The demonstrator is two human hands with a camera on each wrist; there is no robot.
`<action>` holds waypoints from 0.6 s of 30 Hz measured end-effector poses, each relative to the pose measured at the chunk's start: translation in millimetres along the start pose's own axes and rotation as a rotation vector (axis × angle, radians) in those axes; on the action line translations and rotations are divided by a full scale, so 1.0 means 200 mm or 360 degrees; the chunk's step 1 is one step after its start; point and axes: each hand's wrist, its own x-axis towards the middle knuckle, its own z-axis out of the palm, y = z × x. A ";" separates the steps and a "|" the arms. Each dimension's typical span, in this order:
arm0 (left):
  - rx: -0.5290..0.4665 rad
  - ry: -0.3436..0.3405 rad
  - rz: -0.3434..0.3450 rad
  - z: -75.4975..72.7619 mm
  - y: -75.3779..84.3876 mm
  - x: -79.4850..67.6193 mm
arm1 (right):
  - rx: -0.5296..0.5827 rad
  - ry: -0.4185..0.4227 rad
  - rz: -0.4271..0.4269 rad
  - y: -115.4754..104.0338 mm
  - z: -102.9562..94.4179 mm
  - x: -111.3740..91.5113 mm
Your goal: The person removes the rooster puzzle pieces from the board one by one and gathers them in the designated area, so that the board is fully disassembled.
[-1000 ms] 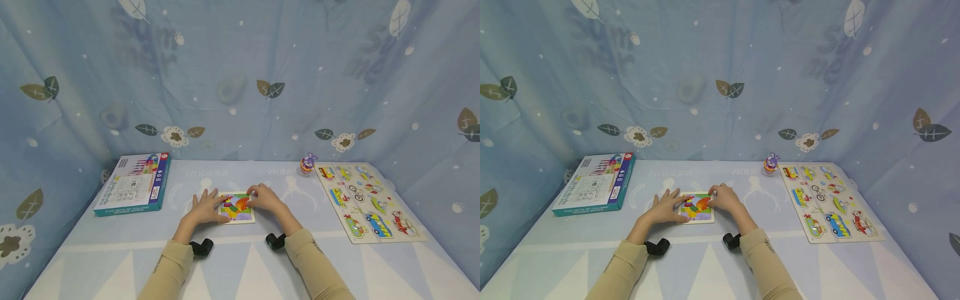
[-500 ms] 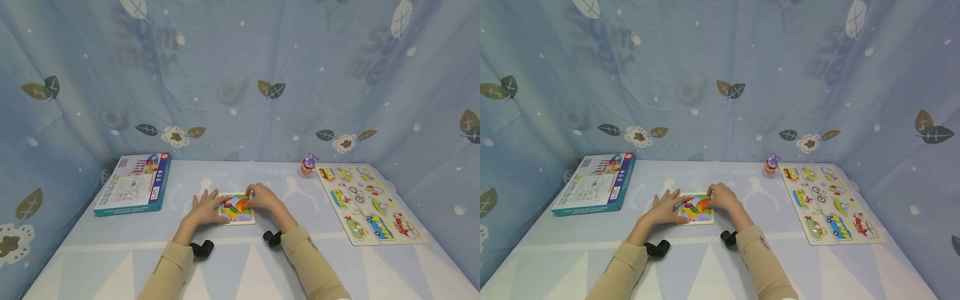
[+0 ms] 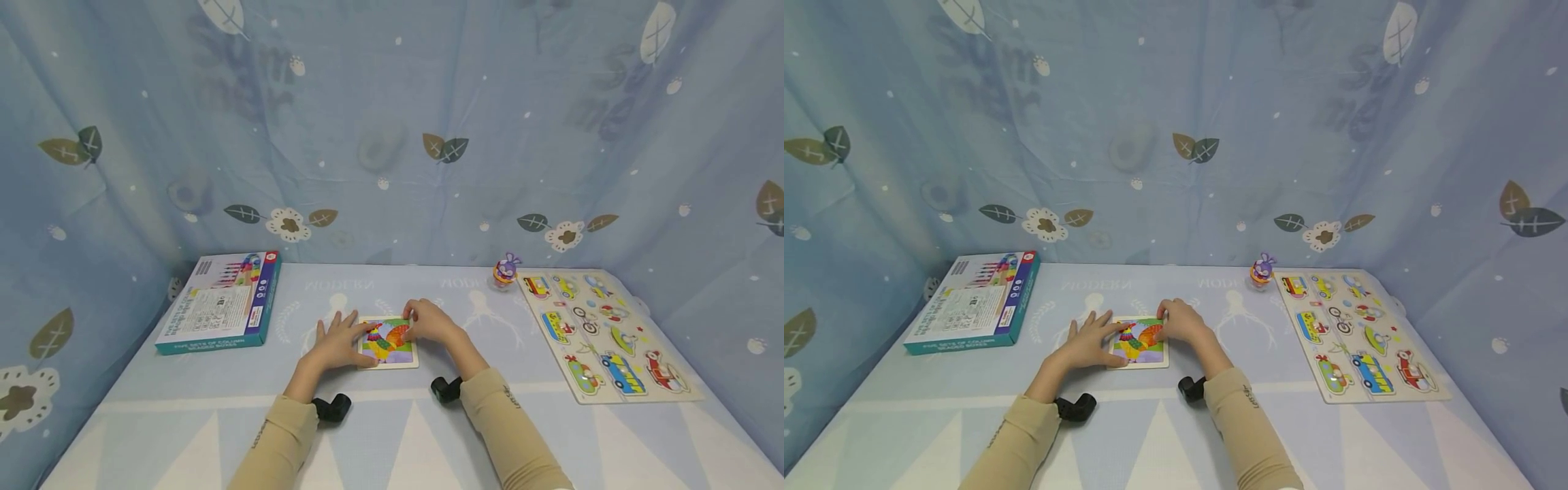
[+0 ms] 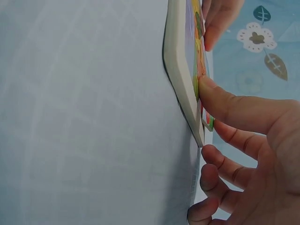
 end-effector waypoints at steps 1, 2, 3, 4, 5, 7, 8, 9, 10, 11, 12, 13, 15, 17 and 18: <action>-0.0001 0.0002 0.0002 0.00 0.00 0.00 | 0.0001 0.0004 -0.0001 0.00 0.00 0.00; -0.0001 0.0004 0.0004 0.00 0.00 0.00 | 0.0000 0.0006 -0.0002 0.00 0.00 0.00; -0.0003 0.0006 0.0004 0.00 0.00 0.00 | 0.0001 0.0009 -0.0003 0.00 0.00 0.00; -0.0003 0.0007 0.0005 0.00 0.00 0.00 | 0.0001 0.0011 -0.0007 0.00 0.00 0.00; -0.0003 0.0009 0.0006 0.00 0.00 0.00 | 0.0001 0.0015 -0.0012 0.00 0.00 0.00; -0.0007 0.0012 0.0008 0.00 0.00 0.00 | 0.0003 0.0016 -0.0012 0.01 0.00 0.00; -0.0007 0.0013 0.0010 0.00 0.00 0.00 | 0.0004 0.0015 -0.0015 0.01 0.00 0.00; -0.0008 0.0012 0.0010 0.00 0.00 0.00 | 0.0008 0.0018 -0.0027 0.01 0.00 0.00; -0.0010 0.0012 0.0014 0.01 0.00 0.00 | 0.0015 0.0019 -0.0042 0.01 0.00 0.00; -0.0011 0.0010 0.0017 0.01 0.00 0.00 | 0.0024 0.0014 -0.0050 0.01 0.00 0.00; -0.0011 0.0008 0.0020 0.01 0.00 0.00 | 0.0022 0.0014 -0.0074 0.01 0.00 -0.01; -0.0011 0.0005 0.0019 0.01 0.00 0.00 | 0.0031 0.0010 -0.0088 0.00 0.00 -0.01; -0.0013 0.0005 0.0015 0.00 -0.01 0.00 | 0.0058 0.0003 -0.0113 -0.01 0.00 -0.02; -0.0015 0.0004 0.0013 0.00 -0.01 0.00 | 0.0081 -0.0013 -0.0096 -0.01 0.00 -0.02; -0.0017 0.0005 0.0014 0.00 -0.01 0.00 | 0.0083 -0.0019 -0.0086 -0.01 0.00 -0.02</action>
